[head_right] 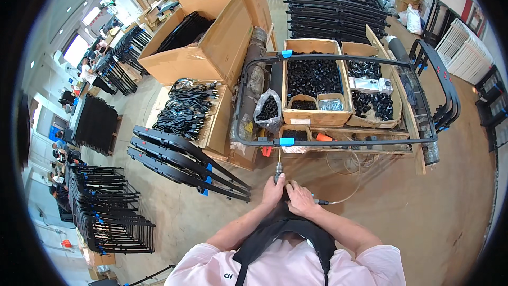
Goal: The person assembles a treadmill console by attaching a black plastic cover to a metal frame using a pneumatic screwdriver. They also connect a power cord to the console and secure it with a zip tie.
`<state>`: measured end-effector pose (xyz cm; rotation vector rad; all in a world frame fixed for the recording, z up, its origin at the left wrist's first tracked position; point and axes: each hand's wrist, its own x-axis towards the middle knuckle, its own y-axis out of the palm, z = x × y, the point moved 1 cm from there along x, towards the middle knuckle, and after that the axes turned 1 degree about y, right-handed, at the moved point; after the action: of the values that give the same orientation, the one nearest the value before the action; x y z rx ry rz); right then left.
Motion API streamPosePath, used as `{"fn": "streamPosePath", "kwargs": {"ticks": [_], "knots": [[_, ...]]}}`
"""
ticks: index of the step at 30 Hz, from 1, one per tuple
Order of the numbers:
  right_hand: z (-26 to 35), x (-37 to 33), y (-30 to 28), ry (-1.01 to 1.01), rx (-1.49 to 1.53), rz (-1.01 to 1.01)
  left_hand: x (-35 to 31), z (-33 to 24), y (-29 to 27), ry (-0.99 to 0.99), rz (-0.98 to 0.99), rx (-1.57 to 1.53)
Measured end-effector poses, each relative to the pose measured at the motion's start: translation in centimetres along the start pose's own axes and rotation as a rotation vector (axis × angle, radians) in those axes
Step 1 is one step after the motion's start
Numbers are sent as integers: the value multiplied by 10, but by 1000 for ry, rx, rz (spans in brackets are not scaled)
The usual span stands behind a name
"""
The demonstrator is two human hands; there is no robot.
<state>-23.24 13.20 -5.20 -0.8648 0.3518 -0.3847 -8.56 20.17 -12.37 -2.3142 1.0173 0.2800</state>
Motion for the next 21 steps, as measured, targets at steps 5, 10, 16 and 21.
{"fn": "streamPosePath", "kwargs": {"ticks": [5, 10, 16, 21], "knots": [[-15, -12, -11, 160, -25, 59, -6, -19, 17, 6, 76, 36], [-20, -9, -23, 153, -52, -6, -1, -27, 25, 31, 30, -55], [-27, -5, -21, 163, -4, 28, 7, -24, 27, 30, 37, -29], [-27, 2, -28, 190, 13, 101, 15, -23, 30, 47, 12, 55]]}}
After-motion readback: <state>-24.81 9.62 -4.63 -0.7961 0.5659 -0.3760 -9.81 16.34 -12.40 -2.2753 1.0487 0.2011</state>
